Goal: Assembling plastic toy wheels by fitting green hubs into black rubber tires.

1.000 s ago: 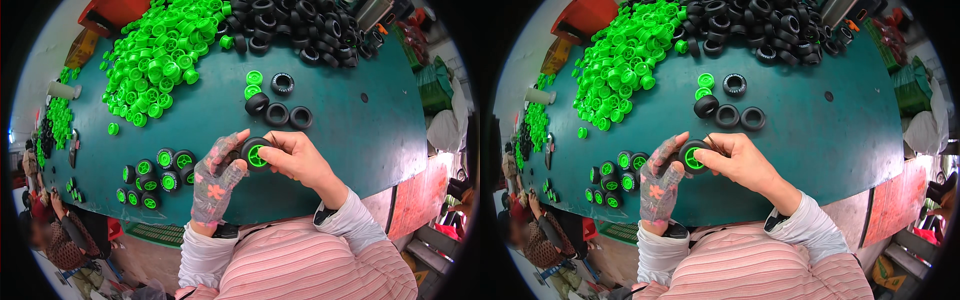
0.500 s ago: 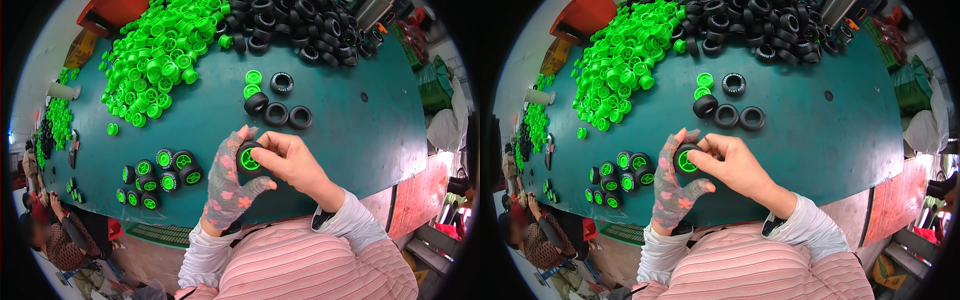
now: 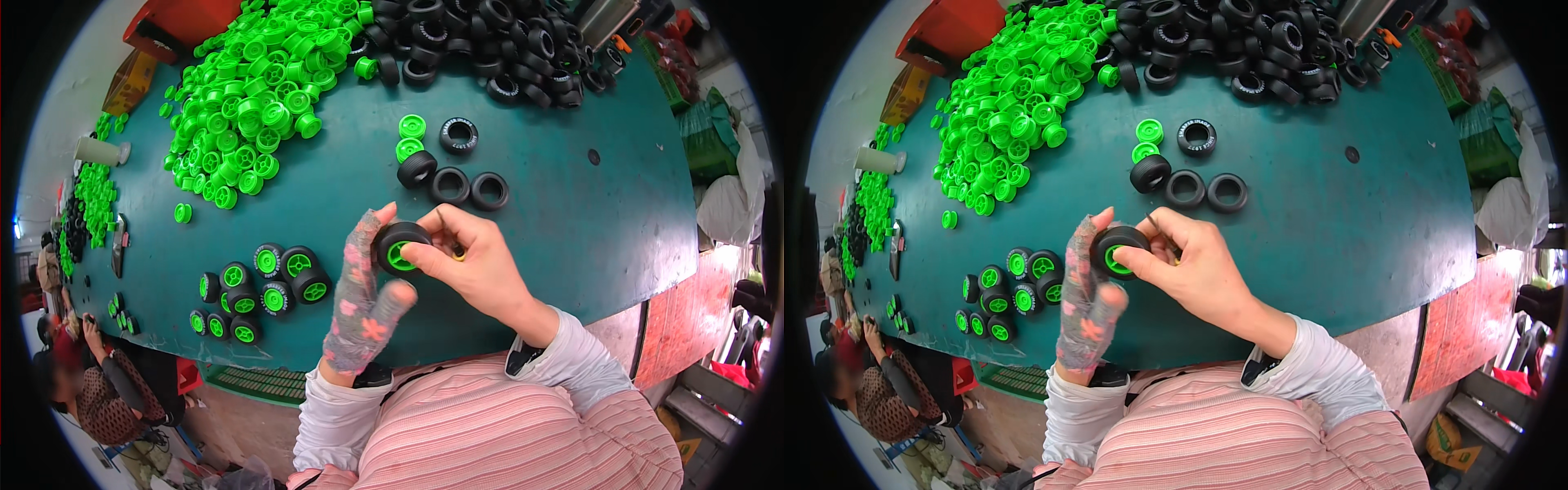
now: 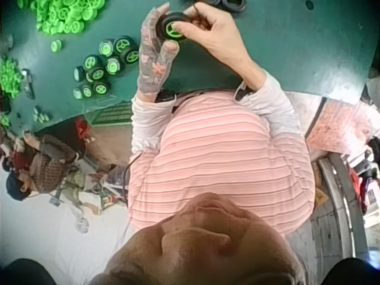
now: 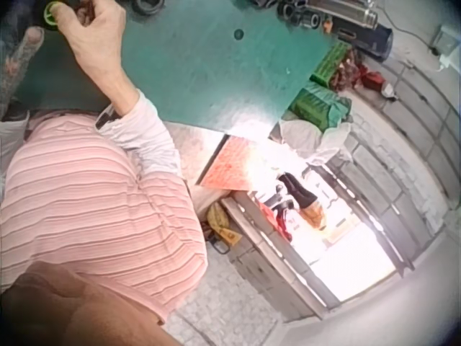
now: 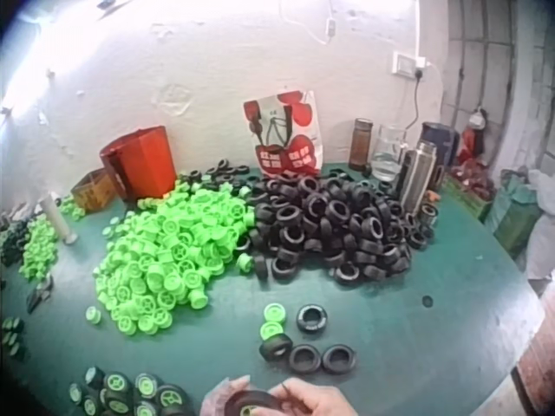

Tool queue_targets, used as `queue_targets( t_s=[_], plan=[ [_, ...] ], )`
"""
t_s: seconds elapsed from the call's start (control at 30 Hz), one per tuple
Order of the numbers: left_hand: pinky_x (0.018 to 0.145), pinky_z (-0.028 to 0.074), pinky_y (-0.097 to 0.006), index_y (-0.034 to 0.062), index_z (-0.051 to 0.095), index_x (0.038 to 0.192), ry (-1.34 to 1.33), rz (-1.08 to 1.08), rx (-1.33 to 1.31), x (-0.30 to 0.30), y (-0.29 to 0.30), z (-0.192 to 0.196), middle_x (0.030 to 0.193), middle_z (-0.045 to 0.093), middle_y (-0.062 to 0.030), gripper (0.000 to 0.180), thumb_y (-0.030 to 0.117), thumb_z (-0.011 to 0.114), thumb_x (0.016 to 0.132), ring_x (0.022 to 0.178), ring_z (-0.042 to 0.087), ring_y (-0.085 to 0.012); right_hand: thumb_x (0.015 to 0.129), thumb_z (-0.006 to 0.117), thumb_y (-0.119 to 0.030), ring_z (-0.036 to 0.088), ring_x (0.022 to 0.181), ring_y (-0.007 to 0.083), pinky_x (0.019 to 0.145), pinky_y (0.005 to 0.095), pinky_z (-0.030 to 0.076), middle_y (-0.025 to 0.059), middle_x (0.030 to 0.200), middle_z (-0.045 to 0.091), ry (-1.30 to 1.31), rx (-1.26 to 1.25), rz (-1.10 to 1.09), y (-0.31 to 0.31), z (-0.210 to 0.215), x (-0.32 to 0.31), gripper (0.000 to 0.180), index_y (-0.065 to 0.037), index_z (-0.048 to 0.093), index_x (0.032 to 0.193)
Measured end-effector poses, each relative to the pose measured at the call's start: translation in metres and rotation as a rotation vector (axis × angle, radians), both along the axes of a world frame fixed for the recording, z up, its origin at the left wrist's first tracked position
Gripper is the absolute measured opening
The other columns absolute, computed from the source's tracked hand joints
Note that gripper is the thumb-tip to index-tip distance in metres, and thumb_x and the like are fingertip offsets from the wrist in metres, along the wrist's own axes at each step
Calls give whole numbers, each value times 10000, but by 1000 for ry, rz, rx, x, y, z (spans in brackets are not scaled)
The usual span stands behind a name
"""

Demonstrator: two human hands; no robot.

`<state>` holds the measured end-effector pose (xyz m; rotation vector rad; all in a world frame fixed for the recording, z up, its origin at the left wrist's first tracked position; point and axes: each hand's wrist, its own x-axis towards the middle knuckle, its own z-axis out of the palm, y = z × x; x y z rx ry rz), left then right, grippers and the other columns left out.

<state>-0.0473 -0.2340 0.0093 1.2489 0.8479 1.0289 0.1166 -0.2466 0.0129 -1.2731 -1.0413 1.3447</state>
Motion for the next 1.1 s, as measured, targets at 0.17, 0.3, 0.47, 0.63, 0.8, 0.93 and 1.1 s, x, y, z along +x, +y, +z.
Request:
queue_targets(
  t_s=[0.17,0.3,0.47,0.63,0.8,0.93,1.1],
  plan=[
    [820,520,-243,13,591,1275,111,-17,-162,-12,12,9,1147,638,-44,367,210,677,978,917,609,-98,870,784,-190,416,577,56,514,268,361,-5,626,502,-250,102,105,2,-2,11,260,18,634,914],
    [802,526,-244,14,599,1212,191,158,-85,4,0,4,1110,651,-63,277,149,664,979,937,612,-109,884,767,-207,433,595,70,525,270,369,18,665,526,-361,199,33,-2,-9,6,266,14,632,945],
    [734,569,-291,-14,570,1310,-66,121,-269,-4,6,-10,1114,662,-87,557,431,636,981,861,674,-174,938,712,-238,475,647,45,542,252,393,-15,766,593,-32,-42,108,2,3,13,264,5,640,1011],
    [747,567,-287,-1,557,1378,39,35,-192,-7,7,-1,1128,660,-89,540,365,629,989,846,670,-154,952,693,-231,477,675,22,606,220,409,-23,834,621,41,-221,106,3,7,21,250,4,653,1030],
    [768,564,-251,38,662,1289,241,102,-60,-10,4,2,1132,677,-82,305,92,620,992,884,667,-130,927,705,-204,456,646,24,570,227,384,-27,805,617,-71,-109,71,0,5,16,232,12,652,996],
    [776,567,-248,5,685,1238,282,120,-20,-10,5,-2,1073,701,-87,285,61,645,962,885,663,-123,889,732,-182,440,625,33,564,233,372,-18,793,610,-171,-15,56,-3,-7,15,222,14,653,955],
    [796,575,-271,-31,666,1240,246,103,-130,-7,7,7,1079,701,-109,321,137,650,968,897,669,-148,859,747,-138,414,574,40,525,246,347,21,744,580,-265,86,22,-4,-5,13,200,13,642,937]
  ],
)
